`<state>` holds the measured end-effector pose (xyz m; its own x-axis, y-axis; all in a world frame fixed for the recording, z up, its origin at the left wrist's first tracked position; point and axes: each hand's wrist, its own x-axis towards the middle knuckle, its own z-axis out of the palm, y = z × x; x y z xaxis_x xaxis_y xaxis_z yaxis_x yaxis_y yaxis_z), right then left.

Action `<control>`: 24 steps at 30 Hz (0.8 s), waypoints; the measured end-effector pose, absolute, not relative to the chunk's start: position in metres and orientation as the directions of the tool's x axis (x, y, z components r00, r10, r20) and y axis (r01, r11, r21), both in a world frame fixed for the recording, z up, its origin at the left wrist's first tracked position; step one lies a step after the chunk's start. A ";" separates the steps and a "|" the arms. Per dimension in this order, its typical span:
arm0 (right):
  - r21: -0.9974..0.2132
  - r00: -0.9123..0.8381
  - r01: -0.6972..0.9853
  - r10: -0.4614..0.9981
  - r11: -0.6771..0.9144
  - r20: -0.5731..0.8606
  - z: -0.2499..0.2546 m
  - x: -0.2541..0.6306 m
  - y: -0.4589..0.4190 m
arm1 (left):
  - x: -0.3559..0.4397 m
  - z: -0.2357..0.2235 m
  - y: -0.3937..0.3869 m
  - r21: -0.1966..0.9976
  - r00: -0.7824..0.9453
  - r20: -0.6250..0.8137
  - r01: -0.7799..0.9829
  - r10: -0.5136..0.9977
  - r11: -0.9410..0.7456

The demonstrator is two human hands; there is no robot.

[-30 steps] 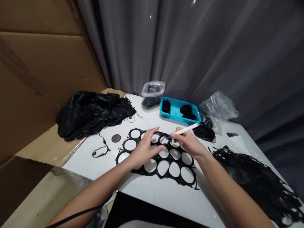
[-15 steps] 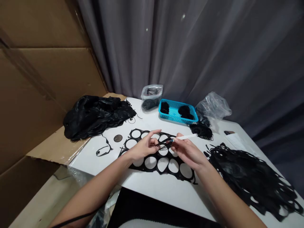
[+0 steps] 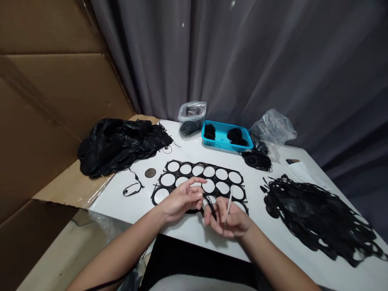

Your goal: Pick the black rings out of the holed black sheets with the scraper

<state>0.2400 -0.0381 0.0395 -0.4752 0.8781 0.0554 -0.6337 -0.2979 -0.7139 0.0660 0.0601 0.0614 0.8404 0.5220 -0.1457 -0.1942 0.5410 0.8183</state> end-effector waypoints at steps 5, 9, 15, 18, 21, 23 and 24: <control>-0.860 -0.031 -0.489 0.988 -0.148 -0.152 0.059 0.245 -0.008 | 0.056 0.036 0.058 0.921 0.607 0.121 0.226 0.785 -0.317; -0.999 0.067 -0.011 0.997 -0.047 -0.048 0.048 0.244 0.018 | 0.038 0.014 0.049 0.505 0.724 0.275 0.452 0.633 -0.736; -0.911 -0.031 0.413 0.999 0.022 0.011 0.020 0.239 0.016 | 0.030 0.000 0.034 0.309 0.772 0.254 0.505 0.582 -0.806; -0.903 -0.024 0.430 1.000 0.020 0.011 0.018 0.237 0.011 | 0.028 0.003 0.035 0.329 0.783 0.228 0.498 0.579 -0.802; -0.899 -0.010 0.437 1.000 0.006 0.002 0.018 0.236 0.012 | 0.026 0.005 0.038 0.371 0.781 0.224 0.484 0.582 -0.792; -0.898 -0.003 0.439 1.000 0.007 0.006 0.018 0.235 0.013 | 0.025 0.005 0.038 0.389 0.778 0.228 0.478 0.585 -0.787; -0.897 -0.002 0.443 1.000 0.011 0.011 0.017 0.235 0.013 | 0.025 0.005 0.038 0.391 0.778 0.228 0.478 0.586 -0.787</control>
